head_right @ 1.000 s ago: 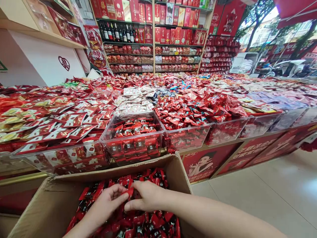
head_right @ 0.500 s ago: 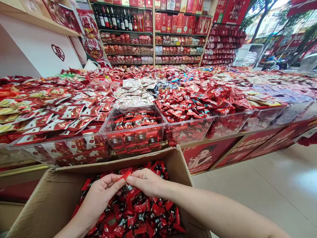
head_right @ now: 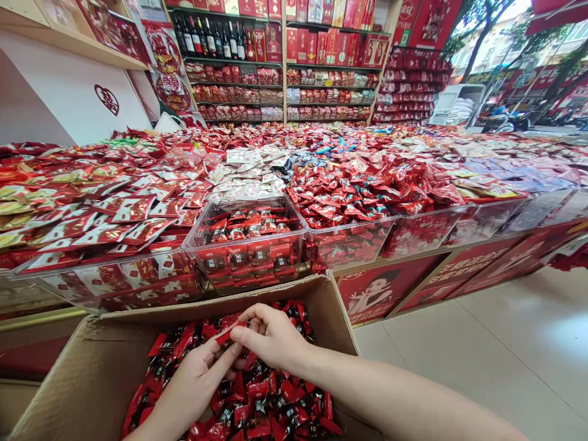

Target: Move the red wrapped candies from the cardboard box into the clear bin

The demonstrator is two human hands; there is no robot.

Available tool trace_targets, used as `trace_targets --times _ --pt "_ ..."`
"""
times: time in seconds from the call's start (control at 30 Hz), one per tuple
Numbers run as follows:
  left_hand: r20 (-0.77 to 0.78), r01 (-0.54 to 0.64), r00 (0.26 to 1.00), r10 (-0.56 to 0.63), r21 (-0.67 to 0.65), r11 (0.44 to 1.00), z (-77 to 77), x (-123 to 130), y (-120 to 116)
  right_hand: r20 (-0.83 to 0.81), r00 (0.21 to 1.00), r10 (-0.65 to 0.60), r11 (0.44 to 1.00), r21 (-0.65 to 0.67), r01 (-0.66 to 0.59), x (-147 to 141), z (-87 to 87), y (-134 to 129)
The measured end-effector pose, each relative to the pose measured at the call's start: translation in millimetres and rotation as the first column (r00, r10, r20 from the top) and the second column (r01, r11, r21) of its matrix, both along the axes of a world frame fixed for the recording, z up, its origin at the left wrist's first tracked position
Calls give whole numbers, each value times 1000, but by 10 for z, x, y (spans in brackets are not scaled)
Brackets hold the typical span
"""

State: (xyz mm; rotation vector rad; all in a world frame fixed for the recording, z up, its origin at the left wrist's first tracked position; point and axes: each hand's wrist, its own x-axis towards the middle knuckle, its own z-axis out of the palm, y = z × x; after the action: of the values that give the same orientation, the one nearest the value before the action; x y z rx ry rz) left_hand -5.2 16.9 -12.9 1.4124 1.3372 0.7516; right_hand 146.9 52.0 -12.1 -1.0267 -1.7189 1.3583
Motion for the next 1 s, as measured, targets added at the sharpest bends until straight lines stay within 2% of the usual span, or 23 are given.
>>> trace_targets --times 0.1,0.17,0.2,0.27,0.33,0.37,0.43,0.57,0.63,0.83,0.93,1.0 --pt "-308 67 951 15 253 965 45 -25 23 -91 996 18 990 -136 -31 -20 -25 -4" --pt "-348 103 938 5 292 951 71 -38 32 -141 990 21 978 -200 -49 -31 -41 9" --pt "-285 72 958 7 265 962 82 -44 35 -160 987 16 972 -230 -53 -33 -47 18" --pt "-36 -58 997 63 125 990 103 -52 45 -198 980 4 963 -263 -57 -25 -52 38" --pt "196 -144 969 153 -57 988 121 -55 62 -232 973 4 963 -260 -66 -7 -50 53" --pt "259 -161 948 186 -115 980 128 -54 71 -247 969 4 966 -251 -68 3 -47 58" --pt "305 -177 926 221 -166 970 136 -46 88 -268 963 16 965 -248 -85 18 -42 60" --pt "416 -230 857 304 -219 948 140 -13 81 -254 965 69 914 -371 -163 19 -43 58" --pt "449 -245 831 328 -234 941 150 -3 62 -255 965 62 903 -398 -163 15 -44 65" --pt "488 -276 795 360 -237 931 200 -46 71 -241 969 61 935 -326 -140 47 -11 97" --pt "398 -280 863 312 -139 950 198 -76 90 -188 979 79 974 -196 -117 70 13 90" --pt "277 -223 936 217 -8 975 185 -81 82 -197 975 107 987 -95 -127 71 20 80"
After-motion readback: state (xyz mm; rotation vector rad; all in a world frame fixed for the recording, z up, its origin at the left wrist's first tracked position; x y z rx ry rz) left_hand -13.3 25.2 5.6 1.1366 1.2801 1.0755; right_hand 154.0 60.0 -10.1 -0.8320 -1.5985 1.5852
